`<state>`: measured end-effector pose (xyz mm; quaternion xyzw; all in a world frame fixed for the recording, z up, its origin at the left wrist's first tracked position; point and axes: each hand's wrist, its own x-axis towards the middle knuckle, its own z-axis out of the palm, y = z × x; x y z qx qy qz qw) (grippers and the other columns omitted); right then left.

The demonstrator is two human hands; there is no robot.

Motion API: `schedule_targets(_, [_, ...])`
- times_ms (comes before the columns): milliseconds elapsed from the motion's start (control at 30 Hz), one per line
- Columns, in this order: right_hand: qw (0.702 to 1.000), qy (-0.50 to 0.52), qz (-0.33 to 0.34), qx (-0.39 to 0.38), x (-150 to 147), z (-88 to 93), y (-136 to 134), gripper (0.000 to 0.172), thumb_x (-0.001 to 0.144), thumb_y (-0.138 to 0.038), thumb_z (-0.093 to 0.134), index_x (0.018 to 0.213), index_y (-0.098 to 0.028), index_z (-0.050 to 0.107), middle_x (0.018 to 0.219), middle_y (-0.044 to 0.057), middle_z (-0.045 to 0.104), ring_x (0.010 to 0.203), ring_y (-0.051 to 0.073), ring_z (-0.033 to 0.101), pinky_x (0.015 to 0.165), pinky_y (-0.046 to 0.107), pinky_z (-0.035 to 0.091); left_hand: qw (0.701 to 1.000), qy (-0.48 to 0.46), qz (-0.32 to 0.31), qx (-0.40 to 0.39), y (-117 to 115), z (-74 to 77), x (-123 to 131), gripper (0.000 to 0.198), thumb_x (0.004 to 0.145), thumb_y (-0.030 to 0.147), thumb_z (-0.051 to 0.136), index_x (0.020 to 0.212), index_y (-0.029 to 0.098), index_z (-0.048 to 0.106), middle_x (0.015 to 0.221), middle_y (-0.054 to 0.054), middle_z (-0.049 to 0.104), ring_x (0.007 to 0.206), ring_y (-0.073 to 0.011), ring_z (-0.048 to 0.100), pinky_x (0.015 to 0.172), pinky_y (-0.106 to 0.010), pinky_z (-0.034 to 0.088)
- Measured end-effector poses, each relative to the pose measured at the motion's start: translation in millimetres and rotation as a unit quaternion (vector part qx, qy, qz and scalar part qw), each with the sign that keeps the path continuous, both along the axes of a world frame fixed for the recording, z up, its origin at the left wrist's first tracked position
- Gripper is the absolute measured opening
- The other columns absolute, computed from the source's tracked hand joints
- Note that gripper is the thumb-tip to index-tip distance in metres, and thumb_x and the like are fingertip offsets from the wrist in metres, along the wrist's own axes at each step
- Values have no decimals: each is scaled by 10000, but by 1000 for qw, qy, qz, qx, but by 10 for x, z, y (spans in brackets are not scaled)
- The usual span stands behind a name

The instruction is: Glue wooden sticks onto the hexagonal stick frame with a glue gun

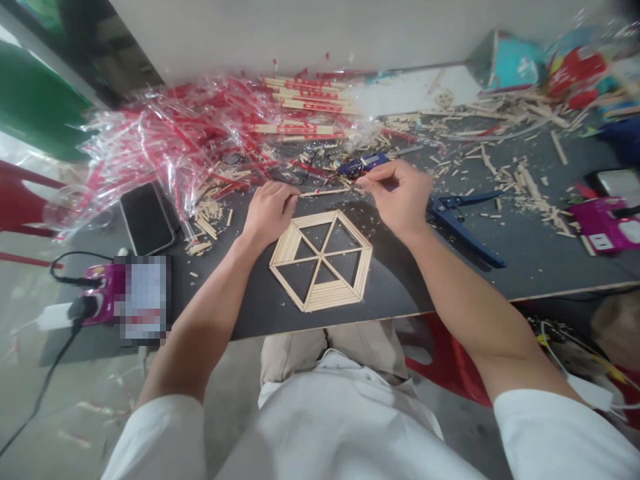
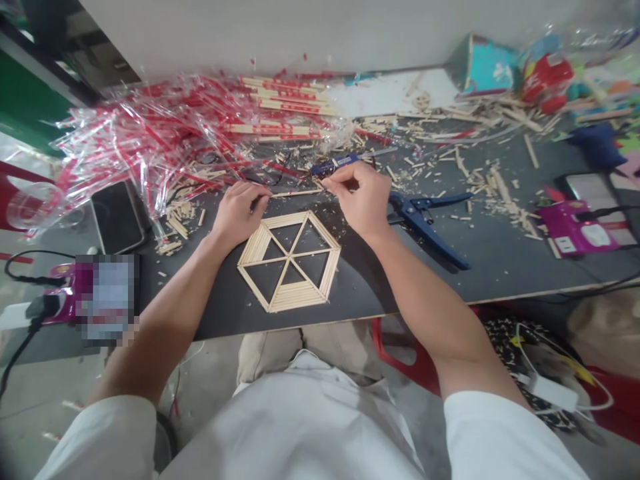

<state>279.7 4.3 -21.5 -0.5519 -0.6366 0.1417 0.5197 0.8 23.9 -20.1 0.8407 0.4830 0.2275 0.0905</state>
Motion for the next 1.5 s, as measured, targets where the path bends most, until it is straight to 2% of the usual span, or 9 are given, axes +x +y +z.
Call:
schedule_targets(267, [996, 30, 54, -60, -35, 35, -42, 251, 1007, -449, 641, 947, -244, 773, 855, 42, 777, 759, 210, 759, 821, 433, 656, 1000, 0, -2, 8, -5, 22, -10, 278, 1057, 289, 477, 1092, 215, 743, 1115, -99, 780, 1108, -268, 669, 1030, -430, 510])
schedule_targets(433, [997, 51, 40, -44, -13, -1, -10, 299, 895, -514, 815, 825, -234, 735, 739, 29, 742, 666, 209, 729, 730, 429, 658, 1000, -8, -3, 21, 2, 6, -17, 268, 1047, 282, 498, 1108, 202, 745, 1111, -103, 781, 1084, -263, 680, 1014, -421, 517])
schedule_targets(633, [990, 102, 96, -25, -34, -56, 33, 350, 1008, -553, 664, 878, -234, 725, 796, 14, 764, 675, 160, 769, 664, 307, 662, 1000, -13, -3, 24, 3, 2, -21, 291, 1038, 270, 495, 1125, 169, 753, 1107, -118, 764, 1063, -257, 686, 1001, -403, 526])
schedule_targets(800, [990, 110, 80, -49, -66, -18, -2, 286, 886, -489, 829, 811, -228, 742, 712, 7, 751, 636, 177, 758, 654, 324, 670, 1000, -3, 4, 10, 0, 7, -26, 273, 1025, 262, 527, 1157, 181, 752, 1145, -113, 779, 1110, -272, 686, 1025, -415, 520])
schedule_targets(900, [989, 117, 67, -56, -63, 16, -18, 428, 833, -631, 851, 777, -230, 711, 654, 6, 721, 565, 169, 725, 567, 295, 630, 1000, 5, 6, -1, 3, 11, -27, 260, 1014, 247, 560, 1177, 173, 749, 1162, -113, 791, 1145, -282, 683, 1044, -422, 513])
schedule_targets(1100, [986, 102, 94, -88, -75, 71, -67, 673, 910, -877, 567, 721, -234, 628, 598, 17, 678, 466, 119, 651, 465, 235, 543, 1000, 19, 12, -8, 1, 19, -34, 270, 1030, 206, 544, 1213, 180, 741, 1167, -109, 796, 1185, -286, 678, 1064, -437, 491])
schedule_targets(1200, [986, 107, 85, -95, -83, 13, -50, 604, 881, -823, 679, 757, -232, 648, 634, 14, 703, 486, 125, 661, 470, 241, 545, 1000, 29, 6, -7, -11, 35, -31, 287, 1049, 202, 514, 1234, 186, 734, 1166, -103, 798, 1195, -290, 677, 1081, -446, 481])
schedule_targets(1333, [987, 99, 74, -105, -70, -76, -8, 332, 850, -504, 860, 790, -231, 682, 673, 8, 728, 569, 161, 714, 552, 283, 605, 999, 41, 16, -7, -34, 81, -12, 346, 1059, 179, 481, 1341, 167, 681, 1207, -119, 784, 1205, -291, 680, 1093, -449, 489])
schedule_targets(1500, [988, 69, 103, -89, -50, -75, -16, 141, 958, -352, 711, 898, -229, 746, 808, 39, 788, 688, 189, 777, 675, 333, 669, 998, 49, 30, 33, -58, 118, -13, 441, 1046, 118, 400, 1437, 143, 602, 1319, -171, 715, 1235, -288, 674, 1077, -439, 516])
